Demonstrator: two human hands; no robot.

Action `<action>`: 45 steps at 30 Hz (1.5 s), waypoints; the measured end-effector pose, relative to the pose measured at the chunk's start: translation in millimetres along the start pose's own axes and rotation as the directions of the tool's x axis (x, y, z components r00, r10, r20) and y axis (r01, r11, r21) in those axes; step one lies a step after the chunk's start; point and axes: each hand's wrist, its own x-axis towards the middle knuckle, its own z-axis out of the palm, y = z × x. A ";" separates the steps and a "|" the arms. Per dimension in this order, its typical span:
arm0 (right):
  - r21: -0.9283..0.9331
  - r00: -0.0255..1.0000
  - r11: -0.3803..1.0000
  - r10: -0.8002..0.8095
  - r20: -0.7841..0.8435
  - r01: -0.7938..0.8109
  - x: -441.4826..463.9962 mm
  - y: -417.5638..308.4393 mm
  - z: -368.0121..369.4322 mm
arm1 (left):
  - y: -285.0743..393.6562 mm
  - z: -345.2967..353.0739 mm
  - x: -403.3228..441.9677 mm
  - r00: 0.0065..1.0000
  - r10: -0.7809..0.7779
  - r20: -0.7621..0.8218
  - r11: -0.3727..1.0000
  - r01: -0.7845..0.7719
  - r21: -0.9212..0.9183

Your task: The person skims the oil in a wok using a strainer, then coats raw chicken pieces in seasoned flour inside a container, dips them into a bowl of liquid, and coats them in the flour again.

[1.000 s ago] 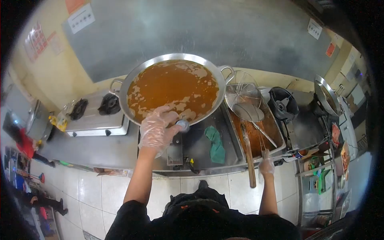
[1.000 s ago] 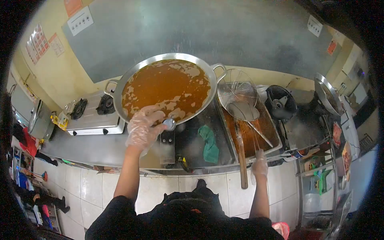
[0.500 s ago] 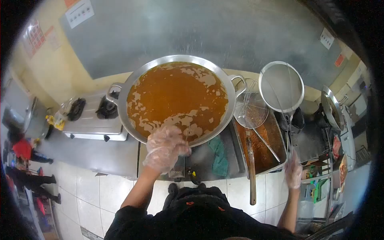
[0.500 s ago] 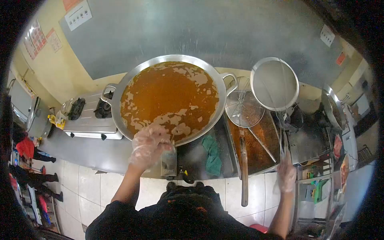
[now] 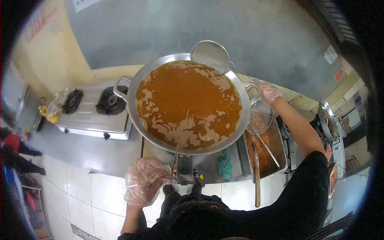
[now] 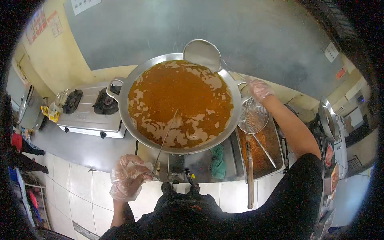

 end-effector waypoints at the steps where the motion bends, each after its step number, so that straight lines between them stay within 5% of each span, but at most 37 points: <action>1: -0.046 0.993 0.994 -0.106 -0.058 0.103 0.0 2.6 8.6 | -3.0 -2.9 -3.3 0.999 -0.026 -0.033 1.000 0.026 0.010; 3: -0.103 0.971 0.974 -0.211 -0.109 0.200 -8.3 9.1 18.1 | -11.1 -5.9 -12.4 0.996 -0.052 -0.069 0.998 0.053 0.015; 5: 0.015 0.957 0.965 -0.263 0.123 0.263 -31.9 11.8 21.7 | -24.1 -7.8 -23.7 0.979 -0.196 -0.057 0.975 0.188 -0.119; 9: -0.052 0.902 0.953 -0.265 0.340 0.299 -84.9 -7.2 5.2 | -30.3 -20.0 -18.9 0.962 -0.263 -0.070 0.956 0.251 -0.152; 11: 0.348 0.868 0.910 -0.350 0.352 0.225 -102.8 -14.2 9.7 | -33.7 -21.8 -13.5 0.970 -0.205 -0.127 0.976 0.193 -0.104; 14: 0.502 0.836 0.849 -0.390 0.386 0.165 -138.9 -60.2 -27.3 | -34.8 -26.5 -6.9 0.977 -0.079 -0.198 0.996 0.083 0.013; 16: 0.552 0.801 0.792 -0.496 0.334 0.260 -145.6 -74.3 -25.4 | -32.2 -29.3 -4.8 0.973 -0.062 -0.223 0.996 0.076 0.054; 18: 0.652 0.790 0.750 -0.331 0.516 -0.112 -162.0 -94.9 -32.2 | -30.0 -31.0 -5.4 0.956 -0.031 -0.291 0.997 0.051 0.062; 22: 0.807 0.793 0.569 -0.414 0.447 -0.157 -177.6 -101.8 -4.6 | -30.8 -33.5 -15.5 0.952 -0.036 -0.305 0.996 0.060 0.069; 24: 0.765 0.822 0.643 -0.412 0.393 -0.043 -195.9 -106.4 -25.6 | -32.7 -33.9 -19.8 0.940 -0.102 -0.325 0.995 0.097 -0.031; 26: 0.735 0.815 0.668 -0.361 0.453 -0.113 -213.1 -110.9 -48.6 | -31.5 -38.1 -20.9 0.936 -0.094 -0.340 0.995 0.084 -0.044; 28: 0.808 0.811 0.552 -0.365 0.458 -0.208 -217.4 -99.0 -26.2 | -33.2 -42.1 -21.5 0.929 -0.093 -0.359 0.995 0.078 -0.058; 30: 0.885 0.830 0.457 -0.523 0.193 0.083 -212.5 -100.8 3.4 | -38.5 -45.8 -23.8 0.924 -0.104 -0.369 0.994 0.112 -0.001; 31: 0.914 0.843 0.390 -0.449 0.296 -0.113 -215.3 -110.4 6.0 | -38.1 -47.0 -22.7 0.923 -0.102 -0.370 0.994 0.112 0.005; 34: 0.856 0.856 0.469 -0.328 0.399 -0.219 -233.4 -112.4 -25.7 | -34.6 -54.7 -15.2 0.933 -0.030 -0.360 0.994 0.066 0.089; 36: 0.875 0.859 0.460 -0.378 0.345 -0.149 -238.6 -95.5 -7.5 | -26.1 -57.2 -11.0 0.947 -0.046 -0.317 0.993 0.077 0.086; 38: 0.848 0.792 -0.029 -0.376 0.482 -0.529 -240.3 -90.4 20.2 | -28.5 -50.2 -8.4 0.944 -0.067 -0.322 0.993 0.095 0.072; 43: 0.875 0.825 -0.002 -0.335 0.456 -0.485 -259.2 -63.3 26.9 | -24.4 -43.8 5.5 0.949 -0.082 -0.305 0.996 0.088 0.009; 45: 0.910 0.859 0.028 -0.319 0.400 -0.413 -279.8 -47.8 23.1 | -32.5 -38.6 3.4 0.944 -0.001 -0.331 0.990 0.047 0.132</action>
